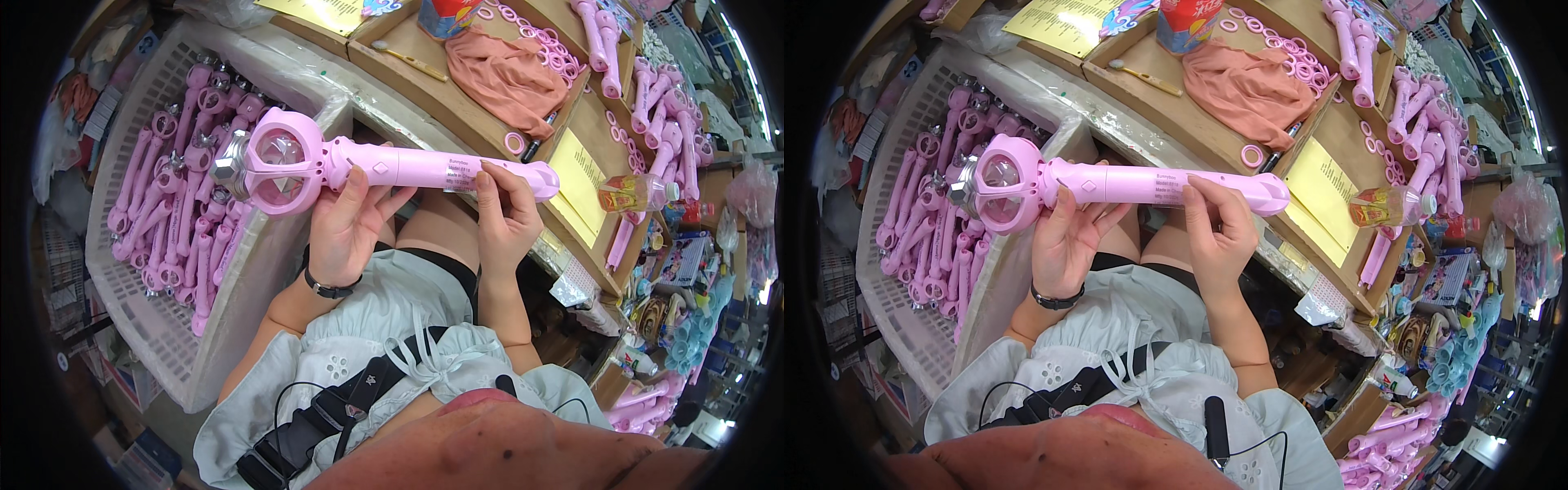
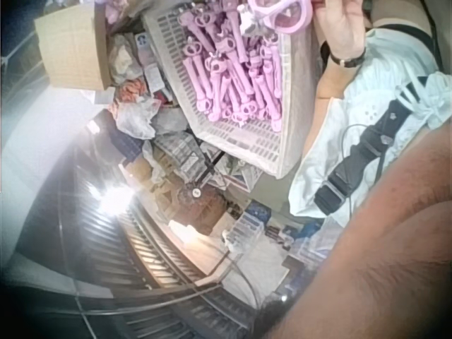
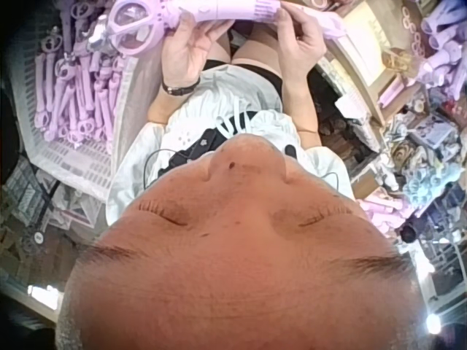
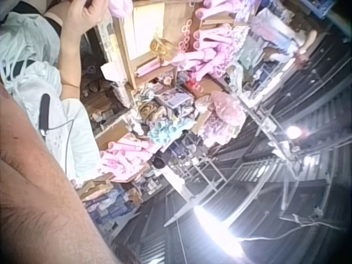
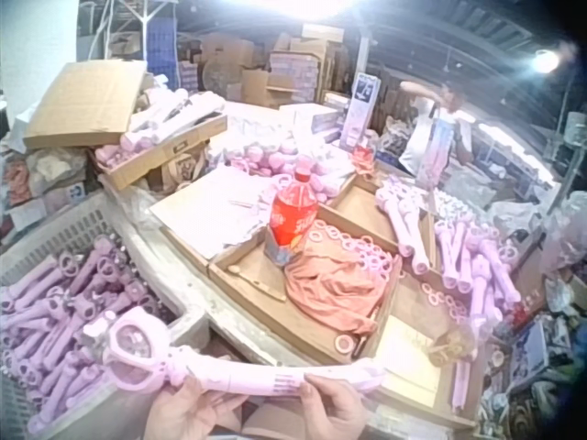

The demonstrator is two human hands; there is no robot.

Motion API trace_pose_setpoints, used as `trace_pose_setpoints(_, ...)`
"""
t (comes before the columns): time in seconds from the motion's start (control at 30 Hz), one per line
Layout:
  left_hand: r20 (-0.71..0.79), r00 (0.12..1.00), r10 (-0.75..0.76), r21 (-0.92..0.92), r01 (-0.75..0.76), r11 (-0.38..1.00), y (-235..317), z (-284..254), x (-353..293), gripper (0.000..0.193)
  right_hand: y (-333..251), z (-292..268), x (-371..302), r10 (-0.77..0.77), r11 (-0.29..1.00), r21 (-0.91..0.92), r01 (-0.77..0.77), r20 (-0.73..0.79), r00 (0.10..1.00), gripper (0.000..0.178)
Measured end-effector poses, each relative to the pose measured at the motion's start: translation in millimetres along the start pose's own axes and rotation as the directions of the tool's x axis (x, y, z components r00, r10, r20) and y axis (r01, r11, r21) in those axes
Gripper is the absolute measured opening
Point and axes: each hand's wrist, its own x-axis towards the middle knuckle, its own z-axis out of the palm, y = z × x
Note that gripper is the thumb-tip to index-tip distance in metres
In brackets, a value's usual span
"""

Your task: The person assembles pink light sticks by attaching a silver crown to the top, wiping the surface with a cloth, and using a small tool to adjust the crown. They handle the sticks one at a time, inspecting them and placing them on the table.

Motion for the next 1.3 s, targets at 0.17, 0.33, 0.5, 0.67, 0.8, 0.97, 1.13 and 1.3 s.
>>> trace_pose_setpoints(0.17,0.007,1.0,0.01,0.002,-0.01,1.0,-0.7,-0.5,-0.7,0.04,0.5,0.1,-1.1,-0.017,0.999,-0.034,0.017,0.004,1.0,0.012)
trace_pose_setpoints(0.33,0.005,1.0,0.008,-0.061,-0.008,0.998,-1.5,-0.2,-1.1,0.038,1.1,0.4,-1.8,-0.026,0.999,-0.04,0.026,-0.002,1.0,0.012)
trace_pose_setpoints(0.5,0.007,0.999,0.038,-0.042,-0.037,0.998,-3.8,1.5,-2.5,0.04,0.8,4.3,-1.9,-0.078,0.991,-0.105,0.079,0.018,0.997,0.015)
trace_pose_setpoints(0.67,0.017,0.982,0.19,0.062,-0.191,0.98,-13.6,7.2,-10.5,0.051,0.5,11.9,-6.2,-0.137,0.972,-0.195,0.13,-0.021,0.99,0.03)
trace_pose_setpoints(0.8,0.061,0.962,0.265,0.065,-0.269,0.961,-14.6,6.4,-12.5,0.056,6.5,5.1,-7.0,-0.151,0.951,-0.275,0.14,-0.019,0.988,0.048)
trace_pose_setpoints(0.97,0.063,0.952,0.299,0.104,-0.305,0.947,1.9,-6.4,-5.4,0.059,21.8,-26.7,12.6,0.03,0.95,-0.294,-0.103,-0.242,0.97,0.069)
trace_pose_setpoints(1.13,0.229,0.935,0.269,0.218,-0.319,0.922,29.5,-12.9,20.9,0.059,15.5,-54.1,20.4,-0.169,0.89,-0.316,0.329,0.443,0.881,0.068)
trace_pose_setpoints(1.3,0.369,0.891,0.265,0.342,-0.396,0.852,35.0,9.5,65.1,0.043,19.2,-27.1,5.9,0.154,0.977,-0.211,-0.007,0.688,0.709,0.048)
